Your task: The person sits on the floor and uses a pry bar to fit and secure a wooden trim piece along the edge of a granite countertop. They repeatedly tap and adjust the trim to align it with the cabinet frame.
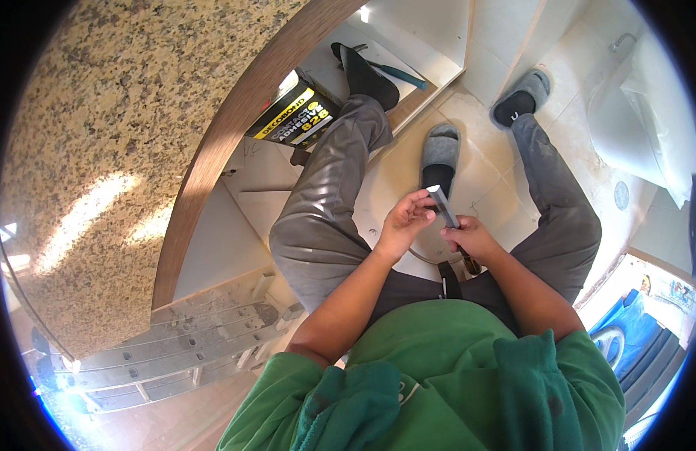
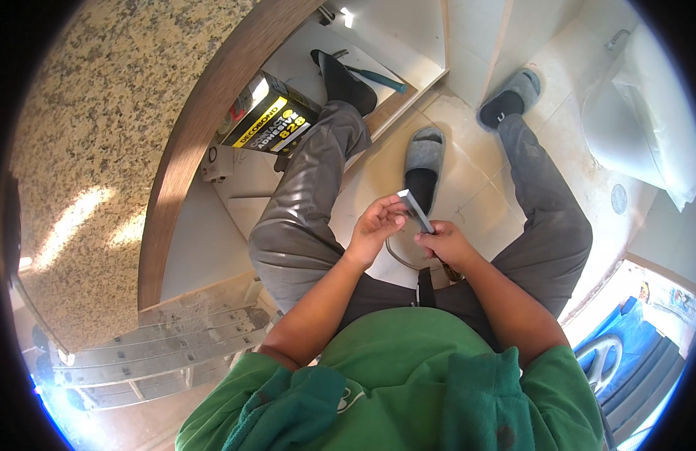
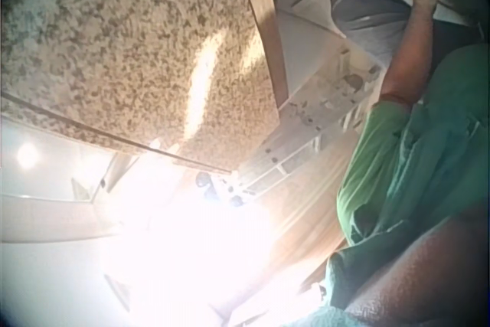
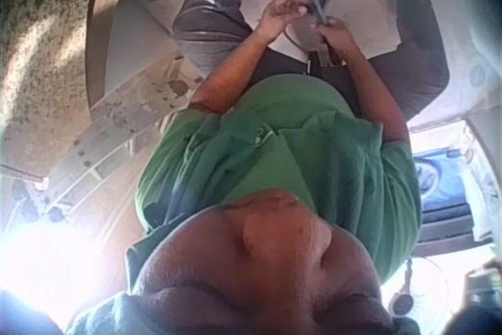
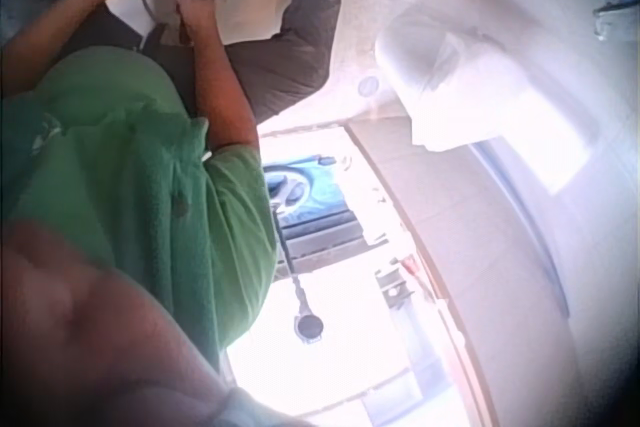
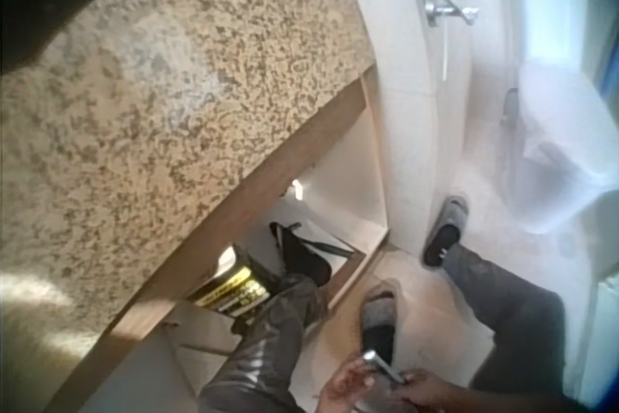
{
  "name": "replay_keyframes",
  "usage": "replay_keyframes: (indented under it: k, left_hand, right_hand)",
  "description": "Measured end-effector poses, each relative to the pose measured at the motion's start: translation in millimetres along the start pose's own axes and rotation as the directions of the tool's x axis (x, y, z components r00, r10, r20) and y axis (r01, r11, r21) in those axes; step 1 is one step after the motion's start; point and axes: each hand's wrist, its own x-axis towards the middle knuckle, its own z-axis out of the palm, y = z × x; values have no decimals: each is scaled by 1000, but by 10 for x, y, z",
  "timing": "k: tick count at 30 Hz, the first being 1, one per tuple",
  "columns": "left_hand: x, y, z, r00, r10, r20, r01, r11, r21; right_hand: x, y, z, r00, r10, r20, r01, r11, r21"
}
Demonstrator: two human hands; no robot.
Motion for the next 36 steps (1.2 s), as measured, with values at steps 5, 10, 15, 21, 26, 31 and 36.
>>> replay_keyframes:
  k: [5,10,15,21,26,31,36]
  left_hand:
    - [32,-145,-204,996,-34,82,37,999,-40]
    - [25,-117,-173,997,-78,-5,79,997,18]
    - [38,-238,-235,998,-56,-8,56,998,23]
    - [36,-188,-218,998,-69,-14,70,996,58]
    - [35,-200,-218,996,-86,-35,87,995,50]
    - [46,-238,-252,996,-86,-35,87,995,40]
    - [52,-248,-266,996,-79,-32,80,996,36]
  right_hand:
    - [-5,55,23,999,35,25,-33,994,-104]
    - [55,131,-12,997,68,44,-60,984,-167]
    - [48,179,-7,999,46,28,-39,979,-198]
    - [92,224,-29,999,20,25,-13,973,-232]
    - [21,104,-15,1000,24,14,-20,965,-261]
    - [8,86,-37,999,21,24,-13,952,-306]
    - [-3,44,-48,999,23,30,-11,941,-339]
